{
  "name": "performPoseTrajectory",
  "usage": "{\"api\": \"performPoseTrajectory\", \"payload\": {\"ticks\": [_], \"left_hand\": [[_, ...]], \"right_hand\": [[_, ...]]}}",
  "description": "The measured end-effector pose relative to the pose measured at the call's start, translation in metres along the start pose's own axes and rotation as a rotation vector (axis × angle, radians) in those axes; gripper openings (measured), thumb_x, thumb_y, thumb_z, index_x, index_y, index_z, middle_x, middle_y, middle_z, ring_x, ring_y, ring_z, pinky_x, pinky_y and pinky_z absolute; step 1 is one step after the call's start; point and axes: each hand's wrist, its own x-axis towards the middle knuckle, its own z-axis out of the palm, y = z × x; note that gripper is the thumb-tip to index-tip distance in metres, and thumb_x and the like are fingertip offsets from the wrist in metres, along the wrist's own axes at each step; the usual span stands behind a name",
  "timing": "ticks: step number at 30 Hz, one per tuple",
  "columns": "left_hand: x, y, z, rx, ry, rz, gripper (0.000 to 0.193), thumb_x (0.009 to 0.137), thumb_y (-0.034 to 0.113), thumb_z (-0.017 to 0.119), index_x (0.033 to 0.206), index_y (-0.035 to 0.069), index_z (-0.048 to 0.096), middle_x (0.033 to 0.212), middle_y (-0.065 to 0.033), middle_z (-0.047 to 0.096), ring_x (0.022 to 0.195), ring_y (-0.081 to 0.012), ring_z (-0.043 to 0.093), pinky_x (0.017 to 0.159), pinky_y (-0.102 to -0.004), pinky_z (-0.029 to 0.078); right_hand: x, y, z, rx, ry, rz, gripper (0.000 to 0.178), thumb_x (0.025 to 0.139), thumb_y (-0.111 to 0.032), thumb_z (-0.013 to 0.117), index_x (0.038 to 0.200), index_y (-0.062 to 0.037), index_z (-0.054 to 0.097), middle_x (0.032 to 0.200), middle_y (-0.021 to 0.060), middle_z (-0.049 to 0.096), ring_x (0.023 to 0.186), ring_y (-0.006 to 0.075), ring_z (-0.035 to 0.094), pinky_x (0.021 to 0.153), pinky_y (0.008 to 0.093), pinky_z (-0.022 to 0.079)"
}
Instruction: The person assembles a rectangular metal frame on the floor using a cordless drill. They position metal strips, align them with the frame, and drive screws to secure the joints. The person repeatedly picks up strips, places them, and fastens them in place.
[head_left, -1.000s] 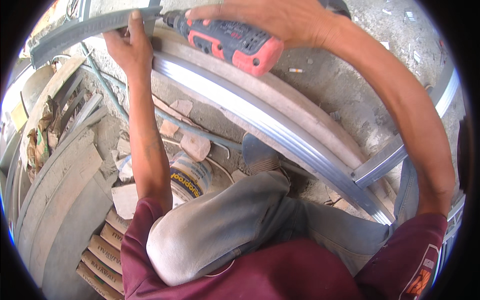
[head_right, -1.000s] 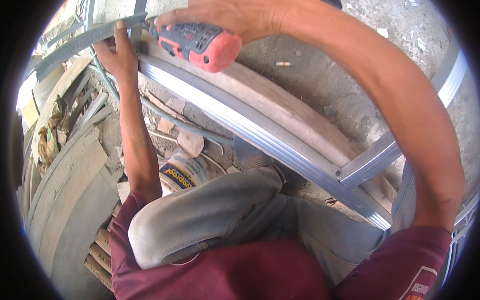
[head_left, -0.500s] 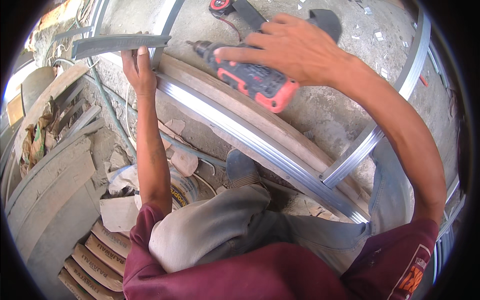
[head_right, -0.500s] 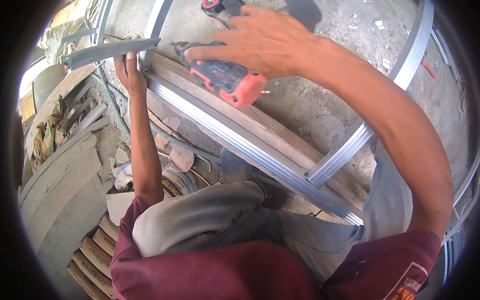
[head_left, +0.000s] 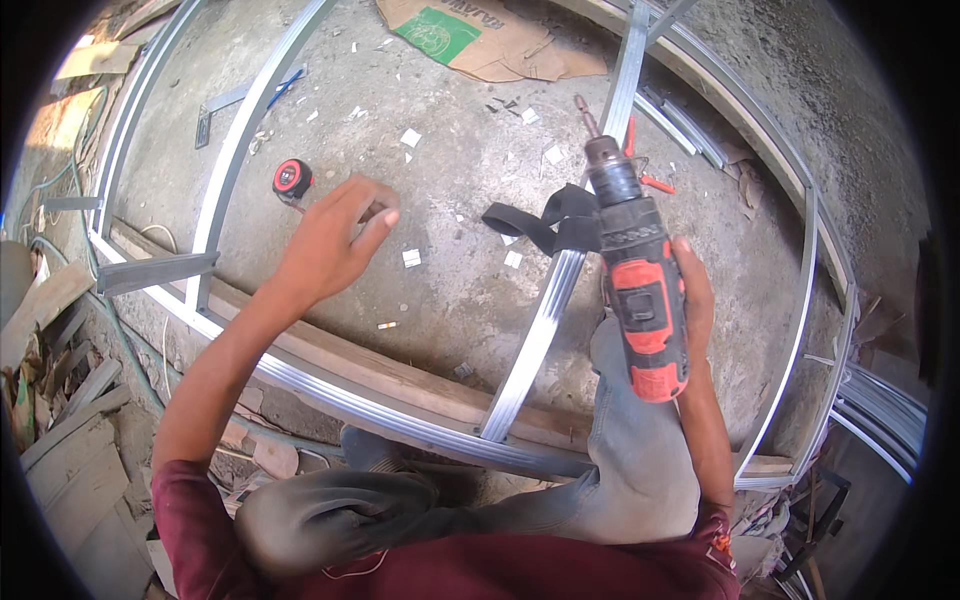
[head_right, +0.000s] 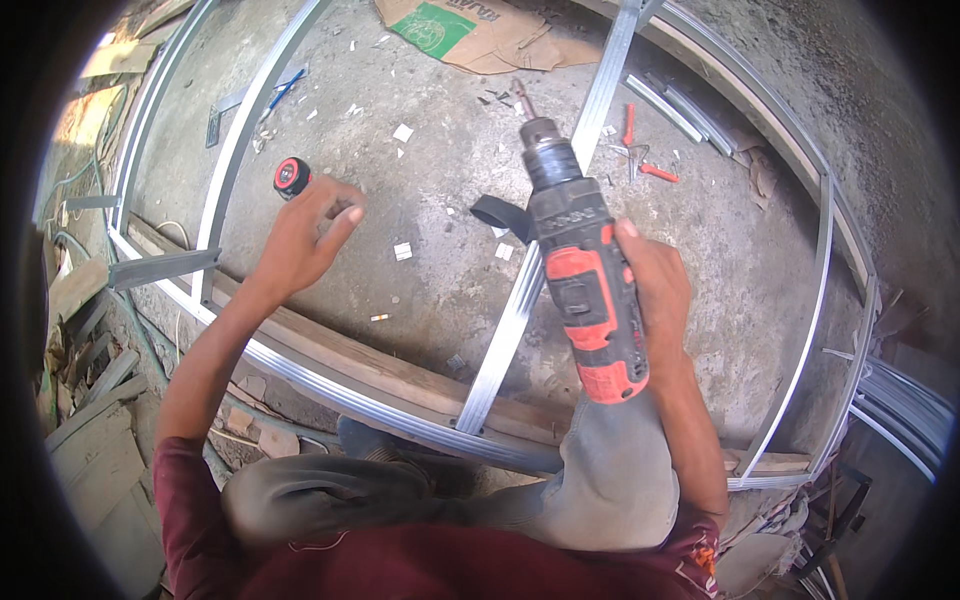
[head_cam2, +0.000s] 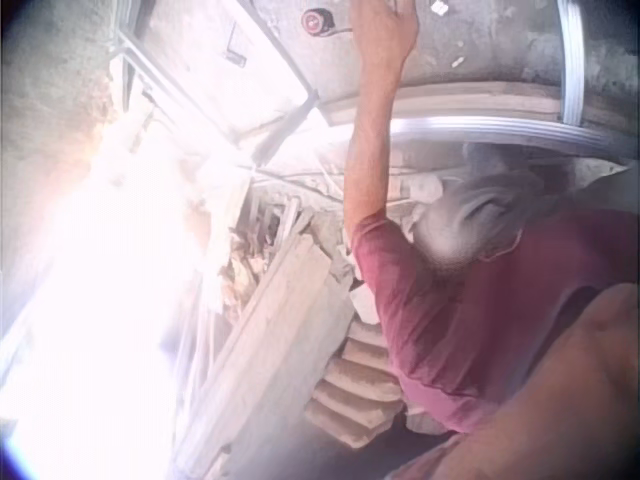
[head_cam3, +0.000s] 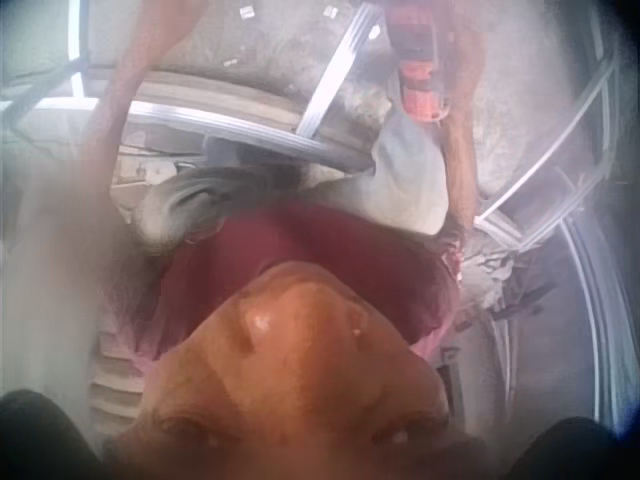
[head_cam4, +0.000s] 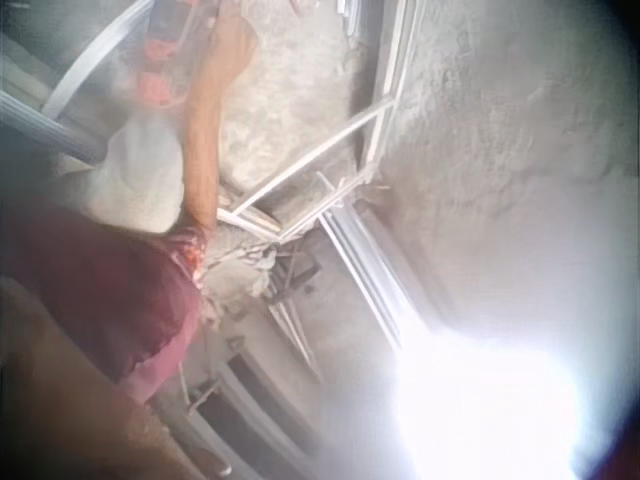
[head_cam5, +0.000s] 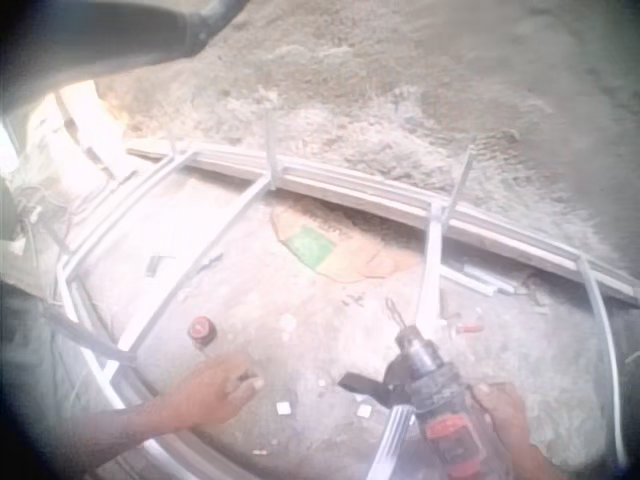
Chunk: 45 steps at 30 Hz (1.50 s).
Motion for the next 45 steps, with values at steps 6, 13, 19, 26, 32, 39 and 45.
{"api": "performPoseTrajectory", "payload": {"ticks": [6, 13, 19, 26, 32, 39, 45], "left_hand": [[0.168, -0.126, 0.123, 0.313, -0.105, 0.014, 0.03, 0.097, 0.024, 0.063, 0.122, 0.007, 0.065, 0.115, -0.0196, 0.064, 0.108, -0.0408, 0.063, 0.096, -0.0482, 0.05], [0.249, -0.133, 0.229, 0.293, 0.049, -0.323, 0.033, 0.094, 0.024, 0.068, 0.123, 0.008, 0.063, 0.12, -0.0179, 0.062, 0.113, -0.0407, 0.063, 0.094, -0.0503, 0.052], [0.257, -0.17, 0.217, 0.218, 0.207, -0.321, 0.034, 0.093, 0.025, 0.07, 0.119, 0.005, 0.061, 0.117, -0.0208, 0.064, 0.11, -0.0433, 0.063, 0.093, -0.0534, 0.052], [0.27, -0.152, 0.225, 0.148, 0.344, -0.58, 0.025, 0.098, 0.014, 0.053, 0.119, 0.002, 0.057, 0.117, -0.0267, 0.067, 0.111, -0.0474, 0.064, 0.094, -0.0559, 0.051], [0.236, -0.163, 0.169, 0.277, 0.342, -0.555, 0.027, 0.093, 0.003, 0.051, 0.117, 0.002, 0.062, 0.111, -0.0269, 0.069, 0.106, -0.047, 0.066, 0.092, -0.0551, 0.052], [0.086, -0.053, 0.095, -0.008, 0.01, -0.014, 0.02, 0.087, 0.002, 0.059, 0.102, 0.003, 0.072, 0.1, -0.0235, 0.071, 0.097, -0.0442, 0.067, 0.088, -0.0471, 0.054], [-0.11, -0.032, 0.004, -0.576, 0.33, -0.511, 0.018, 0.102, 0.014, 0.059, 0.116, 0.002, 0.062, 0.117, -0.013, 0.069, 0.098, -0.0252, 0.072, 0.09, -0.0426, 0.055]], "right_hand": [[-0.009, 0.002, -0.012, 0.337, 0.26, 0.29, 0.062, 0.084, -0.011, 0.073, 0.141, -0.0055, 0.05, 0.107, 0.0111, 0.067, 0.092, 0.0209, 0.064, 0.082, 0.0349, 0.052], [-0.026, 0.016, -0.029, 0.428, 0.16, 0.448, 0.065, 0.084, -0.019, 0.076, 0.139, -0.0034, 0.045, 0.103, 0.0099, 0.065, 0.086, 0.0175, 0.063, 0.076, 0.0322, 0.052], [-0.028, 0.025, -0.019, 0.509, 0.099, 0.397, 0.082, 0.083, -0.016, 0.076, 0.148, -0.004, 0.028, 0.103, 0.0136, 0.065, 0.076, 0.0173, 0.065, 0.067, 0.0301, 0.054], [-0.03, 0.02, -0.03, 0.36, 0.061, 0.323, 0.088, 0.079, -0.02, 0.076, 0.152, -0.0031, 0.029, 0.111, 0.0177, 0.064, 0.08, 0.0221, 0.067, 0.065, 0.0303, 0.055], [-0.032, 0.025, -0.017, 0.163, -0.004, 0.156, 0.093, 0.077, -0.023, 0.076, 0.155, -0.0022, 0.029, 0.117, 0.0213, 0.063, 0.083, 0.0263, 0.068, 0.064, 0.0305, 0.056], [0.058, -0.017, 0.008, 1.357, -0.335, 0.558, 0.082, 0.082, -0.009, 0.076, 0.153, -0.0046, 0.036, 0.121, 0.0166, 0.064, 0.098, 0.0226, 0.07, 0.078, 0.0293, 0.057], [0.122, -0.13, 0.074, 0.404, -0.453, -0.47, 0.089, 0.081, -0.007, 0.081, 0.157, -0.0134, 0.034, 0.141, 0.0148, 0.059, 0.12, 0.0255, 0.065, 0.104, 0.0359, 0.051]]}}
